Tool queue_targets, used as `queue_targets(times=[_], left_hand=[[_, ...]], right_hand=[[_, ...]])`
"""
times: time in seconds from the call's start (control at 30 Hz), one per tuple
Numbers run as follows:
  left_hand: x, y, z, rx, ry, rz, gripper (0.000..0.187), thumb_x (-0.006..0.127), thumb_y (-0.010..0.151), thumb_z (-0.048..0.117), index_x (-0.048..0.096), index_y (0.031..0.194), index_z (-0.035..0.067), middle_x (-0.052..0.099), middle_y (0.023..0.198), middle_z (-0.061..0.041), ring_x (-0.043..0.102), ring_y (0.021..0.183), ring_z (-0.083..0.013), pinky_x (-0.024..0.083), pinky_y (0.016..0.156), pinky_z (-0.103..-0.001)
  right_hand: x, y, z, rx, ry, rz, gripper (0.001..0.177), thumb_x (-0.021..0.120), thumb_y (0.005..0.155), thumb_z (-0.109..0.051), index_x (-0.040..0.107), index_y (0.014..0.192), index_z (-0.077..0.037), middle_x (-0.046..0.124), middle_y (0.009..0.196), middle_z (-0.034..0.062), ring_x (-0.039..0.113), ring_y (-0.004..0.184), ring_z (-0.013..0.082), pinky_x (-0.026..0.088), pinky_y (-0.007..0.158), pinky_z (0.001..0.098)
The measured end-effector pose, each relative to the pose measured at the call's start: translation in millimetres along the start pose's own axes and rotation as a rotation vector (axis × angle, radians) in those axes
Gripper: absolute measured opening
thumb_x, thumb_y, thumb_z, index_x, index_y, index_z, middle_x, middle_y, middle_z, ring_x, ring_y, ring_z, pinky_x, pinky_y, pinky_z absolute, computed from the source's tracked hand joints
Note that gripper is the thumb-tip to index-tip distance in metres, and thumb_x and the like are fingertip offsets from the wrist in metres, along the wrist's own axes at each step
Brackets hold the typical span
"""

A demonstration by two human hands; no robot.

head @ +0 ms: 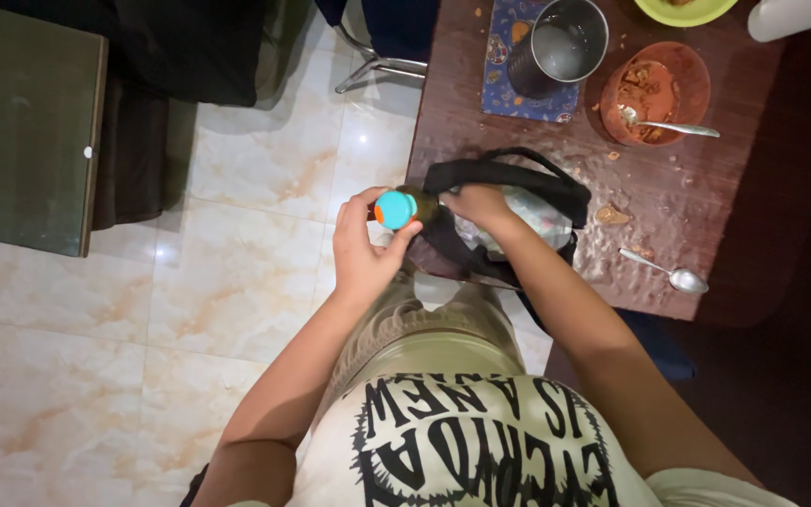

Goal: The person puts a container and a bottle into a bag, closes the bag, and then places food from several plates into different containers using a spoon.

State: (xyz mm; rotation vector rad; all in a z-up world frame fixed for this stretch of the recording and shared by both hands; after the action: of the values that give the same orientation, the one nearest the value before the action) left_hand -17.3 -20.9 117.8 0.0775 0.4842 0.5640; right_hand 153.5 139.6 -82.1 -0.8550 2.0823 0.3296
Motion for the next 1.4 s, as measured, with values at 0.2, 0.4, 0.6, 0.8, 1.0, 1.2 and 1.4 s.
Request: queue_targets(times=[0.2,0.4,0.6,0.8,1.0,1.2,1.4], left_hand=[[-2,4,23,0.075,-0.032,-0.02,0.053,0.09,0.079,0.02,0.061,0.121,0.005,0.067,0.115,-0.013,0.064,0.103,-0.0314,0.053,0.091,-0.04],[17,10,58,0.24,-0.061,-0.122,0.051,0.087,0.078,0.017,0.064,0.122,0.006,0.068,0.12,-0.011,0.061,0.111,-0.0346,0.05,0.099,-0.042],[43,10,95,0.42,-0.102,-0.295,0.054,0.08,0.076,0.014,0.064,0.126,0.007,0.067,0.125,-0.01,0.06,0.113,-0.0337,0.048,0.102,-0.042],[71,12,111,0.395,-0.162,-0.418,0.054,0.085,0.077,0.024,0.067,0.127,0.013,0.069,0.124,-0.003,0.06,0.111,-0.0274,0.045,0.096,-0.039],[86,24,105,0.399,-0.261,-0.418,0.076,0.089,0.072,0.039,0.058,0.134,0.006,0.065,0.124,-0.01,0.058,0.115,-0.0317,0.044,0.101,-0.044],[112,2,-74,-0.109,0.094,-0.139,0.066,0.084,0.081,0.039,0.06,0.13,0.001,0.061,0.122,-0.019,0.058,0.116,-0.0391,0.045,0.101,-0.046],[157,-9,-172,-0.443,0.089,-0.43,0.061,0.08,0.073,0.031,0.063,0.122,0.0,0.072,0.108,-0.023,0.07,0.103,-0.0364,0.054,0.09,-0.04]], right_hand=[[-32,-46,4,0.192,0.078,-0.389,0.048,0.067,0.09,-0.032,0.066,0.131,-0.008,0.07,0.119,0.0243,0.068,0.109,0.0385,0.052,0.096,0.0453],[-123,-71,-121,-0.061,0.299,-0.108,0.074,0.087,0.074,-0.03,0.055,0.133,-0.001,0.065,0.123,0.0212,0.068,0.109,0.0358,0.055,0.089,0.0424],[-165,-106,-141,-0.096,0.168,0.332,0.075,0.09,0.067,-0.021,0.052,0.129,-0.005,0.059,0.115,0.0175,0.065,0.104,0.0312,0.055,0.087,0.0401],[-203,-131,-143,-0.077,0.103,0.452,0.064,0.09,0.07,-0.017,0.061,0.125,-0.003,0.058,0.117,0.0173,0.064,0.105,0.0342,0.055,0.087,0.0407],[-220,-154,-134,-0.075,0.079,0.536,0.06,0.093,0.069,-0.021,0.063,0.117,-0.001,0.063,0.109,0.0173,0.064,0.098,0.0344,0.053,0.085,0.0418],[-220,-156,-117,-0.077,0.096,0.507,0.049,0.088,0.072,-0.015,0.062,0.111,-0.001,0.065,0.106,0.0169,0.066,0.097,0.0341,0.054,0.086,0.0398],[-197,-149,-98,-0.029,0.233,0.478,0.048,0.085,0.072,-0.006,0.06,0.113,0.0,0.063,0.111,0.016,0.066,0.1,0.0284,0.054,0.089,0.0358]])
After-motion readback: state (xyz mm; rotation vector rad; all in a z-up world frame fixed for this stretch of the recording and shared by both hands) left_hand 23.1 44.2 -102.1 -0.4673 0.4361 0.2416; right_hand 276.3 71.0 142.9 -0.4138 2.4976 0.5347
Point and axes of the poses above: each hand's wrist, its own y-axis towards the middle knuckle, its own x-axis out of the palm, z = x × y, the point moved 7 cm from there along y, towards the middle knuckle
